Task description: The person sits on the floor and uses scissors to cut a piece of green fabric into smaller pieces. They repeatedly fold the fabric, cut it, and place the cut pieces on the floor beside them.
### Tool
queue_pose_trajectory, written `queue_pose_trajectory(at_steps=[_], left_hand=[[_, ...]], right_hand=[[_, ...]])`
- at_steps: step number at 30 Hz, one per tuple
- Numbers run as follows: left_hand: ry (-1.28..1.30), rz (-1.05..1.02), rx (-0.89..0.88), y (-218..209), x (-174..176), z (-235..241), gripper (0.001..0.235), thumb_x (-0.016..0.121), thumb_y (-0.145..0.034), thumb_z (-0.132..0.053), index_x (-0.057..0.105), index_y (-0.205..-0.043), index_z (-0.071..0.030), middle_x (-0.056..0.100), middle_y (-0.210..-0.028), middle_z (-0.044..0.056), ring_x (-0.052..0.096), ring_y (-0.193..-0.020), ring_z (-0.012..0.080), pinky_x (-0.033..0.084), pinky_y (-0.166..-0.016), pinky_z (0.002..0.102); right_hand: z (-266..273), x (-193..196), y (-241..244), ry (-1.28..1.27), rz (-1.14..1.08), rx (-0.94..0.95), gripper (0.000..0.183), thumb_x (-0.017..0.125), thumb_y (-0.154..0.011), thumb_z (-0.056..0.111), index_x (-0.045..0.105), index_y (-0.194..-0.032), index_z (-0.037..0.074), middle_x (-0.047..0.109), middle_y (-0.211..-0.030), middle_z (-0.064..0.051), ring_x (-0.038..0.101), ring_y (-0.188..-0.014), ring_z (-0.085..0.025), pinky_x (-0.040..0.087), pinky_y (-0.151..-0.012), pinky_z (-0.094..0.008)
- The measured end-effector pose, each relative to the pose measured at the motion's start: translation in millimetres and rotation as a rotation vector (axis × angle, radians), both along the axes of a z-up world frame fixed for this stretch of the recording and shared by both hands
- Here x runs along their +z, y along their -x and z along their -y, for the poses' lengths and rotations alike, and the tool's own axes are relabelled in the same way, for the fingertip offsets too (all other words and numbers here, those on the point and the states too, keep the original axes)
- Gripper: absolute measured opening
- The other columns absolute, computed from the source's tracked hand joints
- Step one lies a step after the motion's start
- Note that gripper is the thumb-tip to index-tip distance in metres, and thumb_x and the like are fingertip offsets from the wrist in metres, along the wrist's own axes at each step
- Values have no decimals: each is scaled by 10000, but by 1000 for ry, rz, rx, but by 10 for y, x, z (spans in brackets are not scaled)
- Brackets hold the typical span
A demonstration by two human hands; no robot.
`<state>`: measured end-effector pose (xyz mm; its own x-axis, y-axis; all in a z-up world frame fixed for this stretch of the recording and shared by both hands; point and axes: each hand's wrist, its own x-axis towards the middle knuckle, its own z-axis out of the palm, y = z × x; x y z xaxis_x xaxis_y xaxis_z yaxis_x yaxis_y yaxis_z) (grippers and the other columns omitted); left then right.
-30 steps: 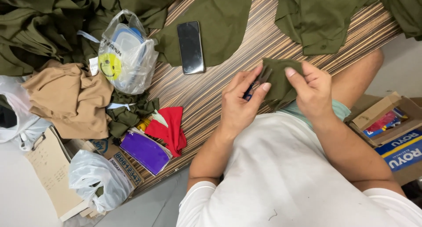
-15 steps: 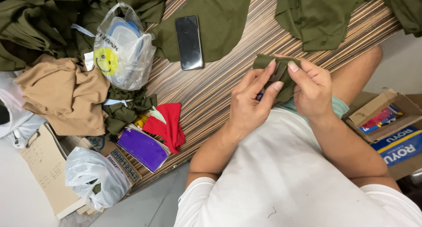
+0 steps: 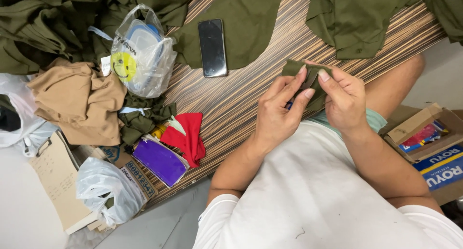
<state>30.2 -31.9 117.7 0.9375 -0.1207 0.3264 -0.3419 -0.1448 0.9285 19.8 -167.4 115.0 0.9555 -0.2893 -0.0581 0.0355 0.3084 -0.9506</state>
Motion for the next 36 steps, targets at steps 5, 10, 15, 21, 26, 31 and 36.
queue_pose_trajectory(at_steps=[5,10,15,21,26,31,36], left_hand=[[22,-14,6,4,-46,19,383,751,-976,-163,675,-1351,-144,732,-1007,99,721,-785,249,559,-641,335],[38,-17,9,50,-85,45,371,717,-1012,-171,661,-1378,-150,727,-1037,94,732,-846,238,574,-695,335],[-33,71,57,65,-164,116,423,750,-972,-128,648,-1381,-85,711,-1042,120,727,-871,283,586,-725,349],[130,26,86,-1,-145,63,392,722,-994,-129,663,-1379,-87,711,-1073,102,713,-925,200,581,-776,335],[100,-99,-15,-45,-181,18,394,736,-995,-181,670,-1384,-158,708,-1068,73,663,-823,147,544,-711,310],[774,-630,-288,-98,-305,-64,367,573,-1096,-141,571,-1433,5,610,-1013,108,419,-534,31,355,-376,161],[855,-723,-337,-117,-247,-82,383,546,-1107,-131,540,-1431,73,575,-979,170,372,-537,41,325,-335,154]], right_hand=[[-8,49,-6,73,15,9,246,574,-1063,75,707,-1173,-101,697,-954,-176,603,-918,-139,568,-844,-326],[75,-201,104,120,-3,15,235,574,-1076,72,716,-1159,-96,700,-920,-181,594,-914,-139,563,-830,-327],[134,-109,102,467,8,98,203,566,-1105,54,753,-1099,-25,595,-669,-85,471,-797,-82,476,-665,-290],[57,-42,155,579,14,103,156,622,-1072,54,769,-1042,16,568,-598,-106,439,-722,-80,449,-594,-310],[143,-59,97,543,34,97,146,628,-1081,66,763,-1064,13,578,-608,-84,460,-722,-72,461,-617,-295],[257,-61,89,620,34,132,65,714,-1041,58,771,-1025,32,577,-564,-102,475,-628,-67,457,-573,-292],[266,-56,80,549,27,167,91,701,-1049,82,746,-984,38,564,-549,-69,442,-633,-54,454,-579,-276]])
